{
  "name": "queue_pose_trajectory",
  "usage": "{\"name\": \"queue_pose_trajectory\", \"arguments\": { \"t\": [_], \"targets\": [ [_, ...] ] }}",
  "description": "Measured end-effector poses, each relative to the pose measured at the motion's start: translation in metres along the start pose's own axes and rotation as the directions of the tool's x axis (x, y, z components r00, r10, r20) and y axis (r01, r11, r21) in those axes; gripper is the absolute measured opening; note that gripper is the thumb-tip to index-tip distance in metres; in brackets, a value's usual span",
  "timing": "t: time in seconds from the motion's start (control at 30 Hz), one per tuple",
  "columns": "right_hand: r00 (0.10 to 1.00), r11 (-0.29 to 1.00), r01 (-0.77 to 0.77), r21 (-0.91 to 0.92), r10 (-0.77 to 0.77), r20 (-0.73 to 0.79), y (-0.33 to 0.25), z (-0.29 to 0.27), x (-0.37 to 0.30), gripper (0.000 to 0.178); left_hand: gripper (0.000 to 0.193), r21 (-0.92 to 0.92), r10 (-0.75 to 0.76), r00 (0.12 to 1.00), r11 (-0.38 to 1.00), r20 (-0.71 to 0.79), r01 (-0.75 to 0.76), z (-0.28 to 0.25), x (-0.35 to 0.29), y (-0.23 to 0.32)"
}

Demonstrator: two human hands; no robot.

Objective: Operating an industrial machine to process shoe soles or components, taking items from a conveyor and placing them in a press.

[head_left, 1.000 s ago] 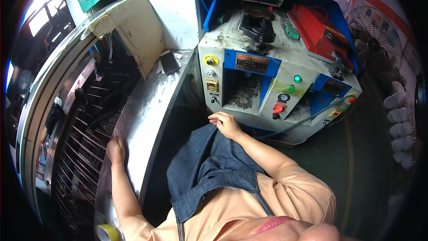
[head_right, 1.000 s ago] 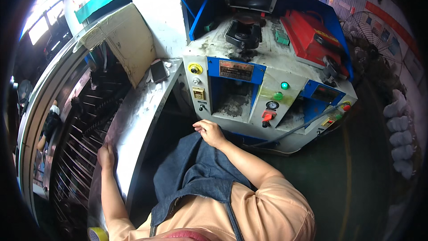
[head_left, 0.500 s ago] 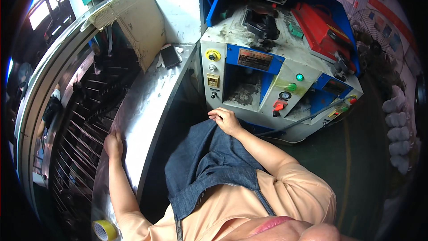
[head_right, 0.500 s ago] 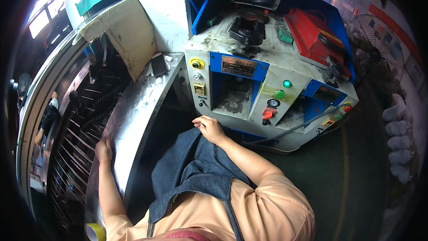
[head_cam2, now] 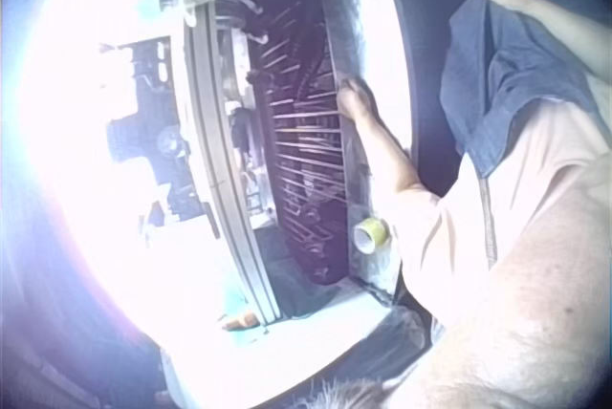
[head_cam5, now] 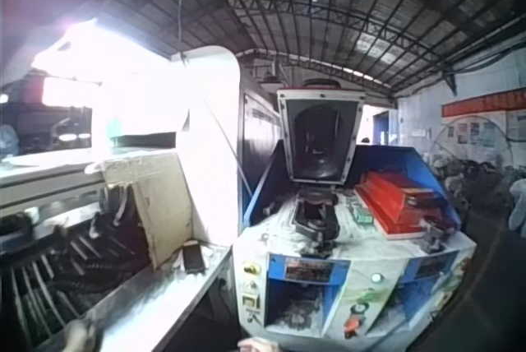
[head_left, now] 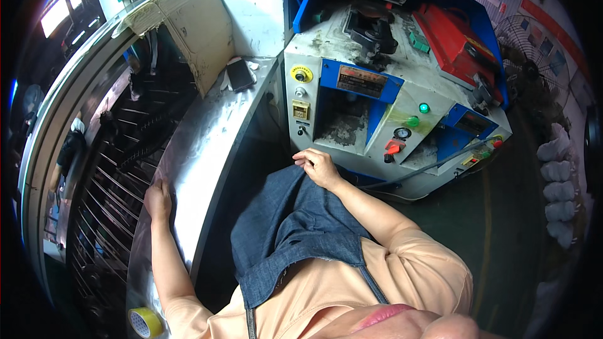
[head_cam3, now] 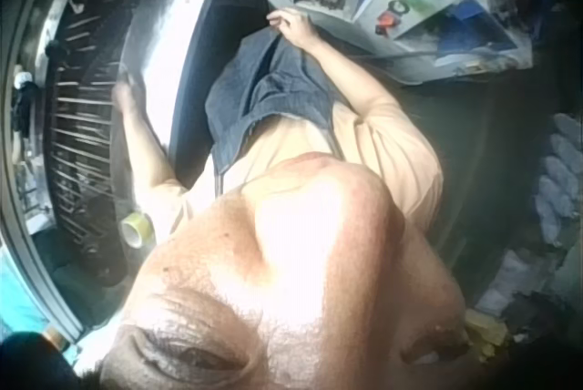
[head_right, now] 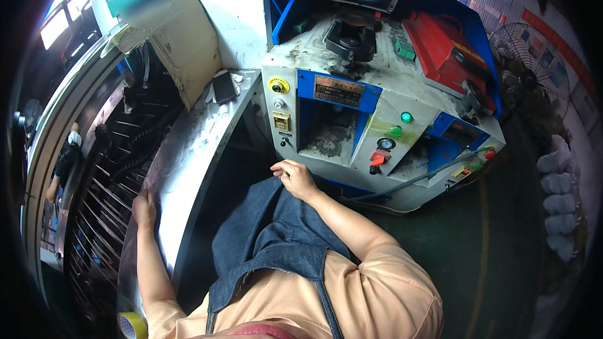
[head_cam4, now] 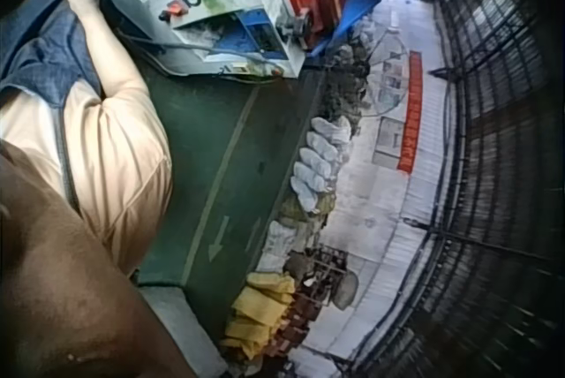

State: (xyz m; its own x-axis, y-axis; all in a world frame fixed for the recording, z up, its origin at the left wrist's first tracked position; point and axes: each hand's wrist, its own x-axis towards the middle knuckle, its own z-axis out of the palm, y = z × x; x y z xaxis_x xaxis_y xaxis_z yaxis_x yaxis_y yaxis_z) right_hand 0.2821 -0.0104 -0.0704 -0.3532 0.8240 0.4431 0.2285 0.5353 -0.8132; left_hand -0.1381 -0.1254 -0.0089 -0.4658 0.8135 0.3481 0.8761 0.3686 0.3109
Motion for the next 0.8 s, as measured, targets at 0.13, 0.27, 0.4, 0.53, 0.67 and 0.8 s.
{"name": "queue_pose_trajectory", "arguments": {
  "t": [0.13, 0.27, 0.4, 0.53, 0.67, 0.8],
  "targets": [
    [0.997, 0.99, -0.042, 0.134, 0.05, -0.057, 0.0, 0.0, -0.002, 0.027, 0.039, -0.006, 0.005, 1.0, 1.0, 0.007, -0.005, -0.007, -0.003, 0.004],
    [0.97, 0.854, -0.146, 0.499, 0.222, -0.096, 0.01, -0.012, 0.003, 0.03, 0.037, 0.03, 0.009, 1.0, 0.999, 0.015, -0.01, -0.002, -0.002, -0.003],
    [0.984, 0.765, 0.051, 0.643, 0.07, -0.161, -0.042, -0.043, 0.022, 0.041, 0.036, 0.037, 0.033, 0.999, 0.999, 0.005, -0.034, 0.008, 0.004, -0.009],
    [0.987, 0.739, 0.068, 0.67, 0.05, -0.154, -0.09, -0.061, 0.027, 0.044, 0.035, 0.07, 0.048, 0.999, 0.996, -0.006, -0.048, 0.008, 0.006, -0.011],
    [0.985, 0.773, 0.098, 0.627, 0.014, -0.171, -0.106, -0.065, 0.024, 0.042, 0.034, 0.081, 0.013, 0.999, 0.997, 0.032, -0.015, 0.005, 0.007, -0.007],
    [0.983, 0.78, 0.098, 0.618, 0.018, -0.18, -0.112, -0.067, 0.02, 0.041, 0.033, 0.07, 0.024, 0.999, 0.997, 0.029, -0.026, 0.007, 0.008, -0.003]
  ]
}}
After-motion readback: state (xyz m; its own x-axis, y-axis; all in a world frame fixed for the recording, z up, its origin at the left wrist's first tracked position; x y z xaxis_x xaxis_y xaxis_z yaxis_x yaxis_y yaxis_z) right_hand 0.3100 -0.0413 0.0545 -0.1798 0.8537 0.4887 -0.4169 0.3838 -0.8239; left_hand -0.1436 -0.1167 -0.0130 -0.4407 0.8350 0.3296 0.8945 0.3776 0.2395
